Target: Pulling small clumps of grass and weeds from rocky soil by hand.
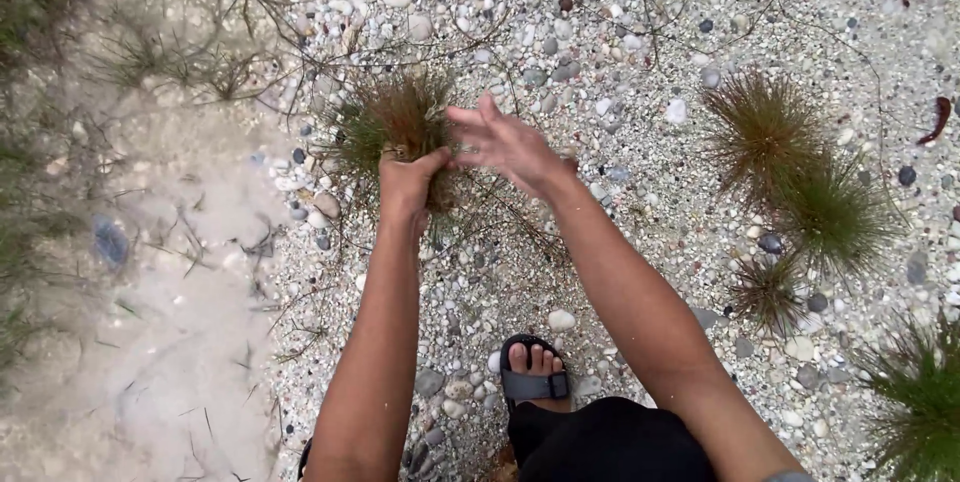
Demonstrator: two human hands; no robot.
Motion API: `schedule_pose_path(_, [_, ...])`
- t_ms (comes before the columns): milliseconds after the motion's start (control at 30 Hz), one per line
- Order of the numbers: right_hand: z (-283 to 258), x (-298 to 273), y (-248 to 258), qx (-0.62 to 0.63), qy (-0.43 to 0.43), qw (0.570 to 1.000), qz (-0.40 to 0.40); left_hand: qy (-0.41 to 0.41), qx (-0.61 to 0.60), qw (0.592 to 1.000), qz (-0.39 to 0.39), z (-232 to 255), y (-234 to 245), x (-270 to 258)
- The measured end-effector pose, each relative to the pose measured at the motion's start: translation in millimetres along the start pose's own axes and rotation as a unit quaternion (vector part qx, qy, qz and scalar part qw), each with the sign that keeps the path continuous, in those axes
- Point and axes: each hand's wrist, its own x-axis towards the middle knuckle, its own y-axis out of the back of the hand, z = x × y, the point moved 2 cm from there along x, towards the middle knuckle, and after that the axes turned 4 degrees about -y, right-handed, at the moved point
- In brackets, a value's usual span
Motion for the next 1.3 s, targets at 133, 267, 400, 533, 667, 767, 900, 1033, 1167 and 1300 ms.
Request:
schedule_pose_path(133, [75.9, 25.4, 55.5, -0.327, 0.206, 0.914, 0.122, 0.014, 0.020, 0.998, 0.052, -14.6, 37.3, 12.3])
schedule_pose_path(267, [137.3, 13.5, 53.1, -0.549, 0.033, 0.831, 0.083, 0.043, -0.006, 0.996, 0.078, -35.6, 57.3, 23.9])
schedule_pose_path(400, [174.9, 17.4, 72.3, -0.527, 0.141, 0.822, 0.161, 0.040, 0.003, 0.996, 0.085, -30.9, 57.3, 10.2])
schedule_pose_path(533, [198.5, 37.9, 84.2, -0.554, 0.236, 0.781, 0.167, 0.033, -0.001, 0.995, 0.092, -37.0, 61.1, 10.4])
schedule_pose_path(667, [205.6, 53.6, 95.2, -0.541, 0.259, 0.775, 0.201, 0.048, 0.025, 0.994, 0.092, -71.0, 85.6, 37.1])
schedule_pose_path(767, [185.0, 40.0, 83.2, -0.561, 0.255, 0.767, 0.179, 0.055, 0.034, 0.994, 0.090, -62.6, 79.9, 27.4])
schedule_pose_path(900, [190.2, 36.2, 78.1, -0.585, 0.267, 0.747, 0.167, 0.052, 0.020, 0.994, 0.090, -69.0, 80.7, 28.4])
schedule_pose_path(1033, [223.8, 54.1, 87.8, -0.618, 0.299, 0.708, 0.167, 0.064, 0.046, 0.994, 0.077, -57.5, 65.3, 10.0])
schedule_pose_path(1167, [244.4, 61.5, 89.4, -0.621, 0.309, 0.697, 0.182, 0.102, 0.076, 0.990, 0.061, -33.7, 40.5, -16.8])
schedule_pose_path(1300, [249.3, 55.2, 61.1, -0.547, 0.254, 0.785, 0.140, 0.126, 0.124, 0.984, 0.013, -53.0, 28.4, -24.3])
